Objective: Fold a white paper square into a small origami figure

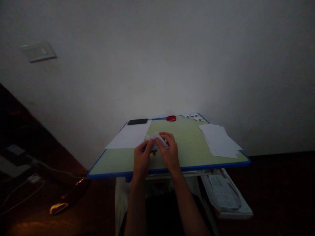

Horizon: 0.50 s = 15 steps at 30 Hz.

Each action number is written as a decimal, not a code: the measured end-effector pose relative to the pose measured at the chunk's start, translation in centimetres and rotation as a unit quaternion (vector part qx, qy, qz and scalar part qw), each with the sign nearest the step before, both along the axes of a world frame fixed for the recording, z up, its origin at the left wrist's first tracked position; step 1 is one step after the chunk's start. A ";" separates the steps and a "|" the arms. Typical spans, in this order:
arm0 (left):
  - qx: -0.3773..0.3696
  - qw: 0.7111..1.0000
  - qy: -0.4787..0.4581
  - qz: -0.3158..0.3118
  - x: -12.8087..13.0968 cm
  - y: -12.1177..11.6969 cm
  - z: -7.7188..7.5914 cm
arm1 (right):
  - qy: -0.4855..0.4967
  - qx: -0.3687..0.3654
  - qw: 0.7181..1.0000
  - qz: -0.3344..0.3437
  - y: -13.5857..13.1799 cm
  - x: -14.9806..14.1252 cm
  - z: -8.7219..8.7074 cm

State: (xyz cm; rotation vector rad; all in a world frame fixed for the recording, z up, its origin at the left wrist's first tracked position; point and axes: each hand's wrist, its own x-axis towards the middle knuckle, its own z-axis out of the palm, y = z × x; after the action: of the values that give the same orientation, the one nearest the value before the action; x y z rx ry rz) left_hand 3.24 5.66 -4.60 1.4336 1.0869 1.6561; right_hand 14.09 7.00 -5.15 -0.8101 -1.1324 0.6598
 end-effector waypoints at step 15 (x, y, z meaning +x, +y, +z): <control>-0.041 0.893 0.420 0.155 -10.3 16.4 7.2 | 0.072 -0.063 0.995 -0.023 0.7 1.6 -0.2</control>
State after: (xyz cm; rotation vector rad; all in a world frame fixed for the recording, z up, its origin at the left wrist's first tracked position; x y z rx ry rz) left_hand -7.04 22.04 2.56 2.0680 1.9100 1.1345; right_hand 15.67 7.70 -5.38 -0.8789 -0.9456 0.7440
